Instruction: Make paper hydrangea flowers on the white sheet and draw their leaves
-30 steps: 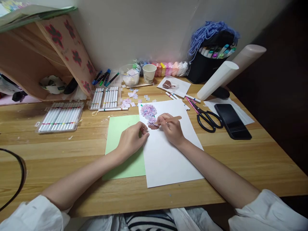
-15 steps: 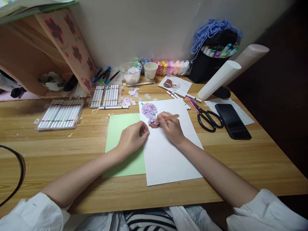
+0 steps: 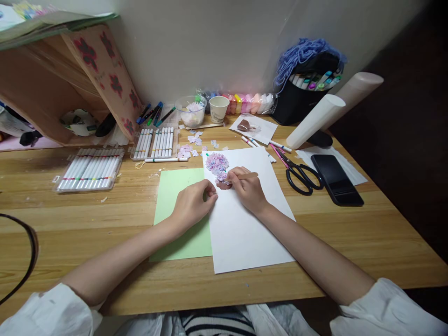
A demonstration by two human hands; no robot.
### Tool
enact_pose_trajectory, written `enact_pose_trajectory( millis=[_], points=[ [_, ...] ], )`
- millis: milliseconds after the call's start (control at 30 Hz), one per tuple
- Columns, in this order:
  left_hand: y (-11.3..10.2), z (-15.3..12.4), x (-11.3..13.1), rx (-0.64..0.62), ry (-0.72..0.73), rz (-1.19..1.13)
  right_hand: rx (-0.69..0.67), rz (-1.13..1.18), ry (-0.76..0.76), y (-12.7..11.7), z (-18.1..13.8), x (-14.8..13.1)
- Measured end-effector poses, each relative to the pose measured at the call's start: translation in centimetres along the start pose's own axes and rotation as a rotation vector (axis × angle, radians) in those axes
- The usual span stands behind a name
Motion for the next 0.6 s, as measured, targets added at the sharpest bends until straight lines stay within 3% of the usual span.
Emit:
enact_pose_trajectory(
  millis=[267, 433, 500, 600],
  points=[
    [0.0, -0.1, 0.1, 0.012, 0.019, -0.015, 0.017, 0.012, 0.057, -0.1, -0.1, 0.5],
    [-0.3, -0.1, -0.1, 0.016, 0.039, -0.033, 0.133, 0.147, 0.125, -1.2, -0.7, 1.2],
    [-1.4, 0.6, -0.5, 0.048, 0.044, -0.009, 0.173, 0.19, 0.132, -1.5, -0.8, 1.4],
    [-4.6, 3.0, -1.9, 0.212, 0.014, 0.095, 0.206, 0.226, 0.134, -1.6, -1.0, 1.6]
  ],
)
Point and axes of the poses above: each hand's wrist, its own z-axis towards the middle knuckle, its own y-axis out of the palm, x = y × z, the point moved 8 cm from there along z, towards the middle knuckle, and after that the axes turned 5 degrees about z, right-handed, at the moved point
